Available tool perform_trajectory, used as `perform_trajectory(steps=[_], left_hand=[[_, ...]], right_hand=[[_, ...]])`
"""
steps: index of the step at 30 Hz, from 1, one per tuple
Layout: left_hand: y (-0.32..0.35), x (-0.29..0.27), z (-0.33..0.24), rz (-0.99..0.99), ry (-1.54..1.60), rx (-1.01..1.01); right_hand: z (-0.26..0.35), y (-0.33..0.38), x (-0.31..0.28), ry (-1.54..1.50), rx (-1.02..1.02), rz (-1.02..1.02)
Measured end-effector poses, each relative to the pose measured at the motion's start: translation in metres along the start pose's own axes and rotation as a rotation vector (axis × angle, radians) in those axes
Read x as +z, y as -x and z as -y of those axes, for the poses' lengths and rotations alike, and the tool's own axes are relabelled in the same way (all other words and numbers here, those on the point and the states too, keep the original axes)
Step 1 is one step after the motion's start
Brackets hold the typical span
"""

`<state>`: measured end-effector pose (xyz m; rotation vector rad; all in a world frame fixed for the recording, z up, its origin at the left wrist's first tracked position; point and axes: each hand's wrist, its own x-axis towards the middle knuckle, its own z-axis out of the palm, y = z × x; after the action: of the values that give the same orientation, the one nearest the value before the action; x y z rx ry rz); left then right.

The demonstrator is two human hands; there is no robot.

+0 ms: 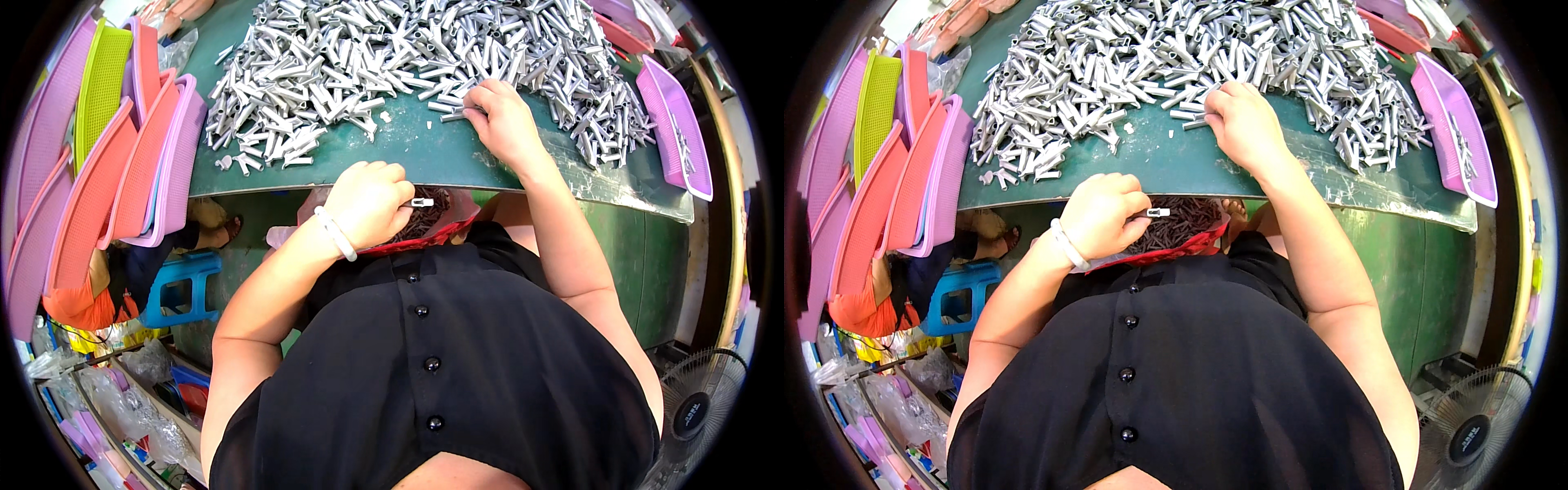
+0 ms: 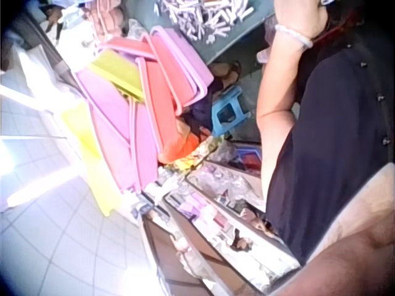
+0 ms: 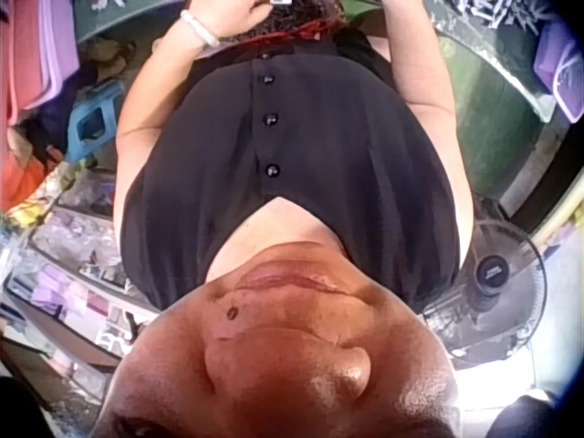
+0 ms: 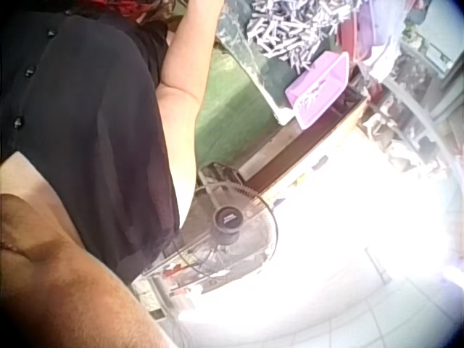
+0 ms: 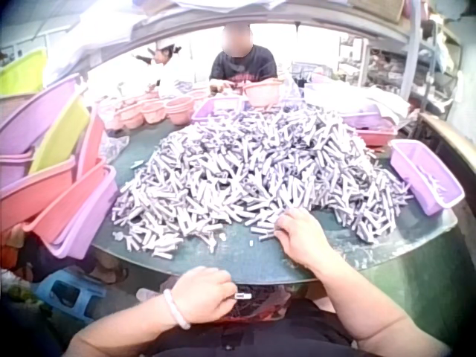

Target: The person sits at a table and repeatedly picks up small metal sleeves and dark rubber grommets, inserting the grommet into the sleeve by hand. The assembled units are placed into a red container below the table.

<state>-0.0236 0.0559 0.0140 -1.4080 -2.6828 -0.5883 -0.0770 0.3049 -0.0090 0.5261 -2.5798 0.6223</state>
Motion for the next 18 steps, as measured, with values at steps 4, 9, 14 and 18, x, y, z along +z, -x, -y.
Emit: perform_trajectory(steps=[4, 9, 14, 18], left_hand=[[-0.003, -0.004, -0.002, 0.048, -0.035, -0.094], [-0.025, 0.004, 0.004, -0.248, 0.157, -0.261], [-0.055, 0.007, 0.026, -0.396, 0.579, -0.498], [-0.052, -0.011, 0.038, 0.168, 1.395, -0.551]], right_hand=[[0.004, -0.001, 0.000, -0.023, -0.070, -0.051], [0.001, -0.003, 0.003, -0.043, -0.150, -0.100], [0.037, -0.004, -0.025, -0.065, -0.518, -0.102], [0.038, -0.006, -0.029, -0.171, -0.538, -0.182]])
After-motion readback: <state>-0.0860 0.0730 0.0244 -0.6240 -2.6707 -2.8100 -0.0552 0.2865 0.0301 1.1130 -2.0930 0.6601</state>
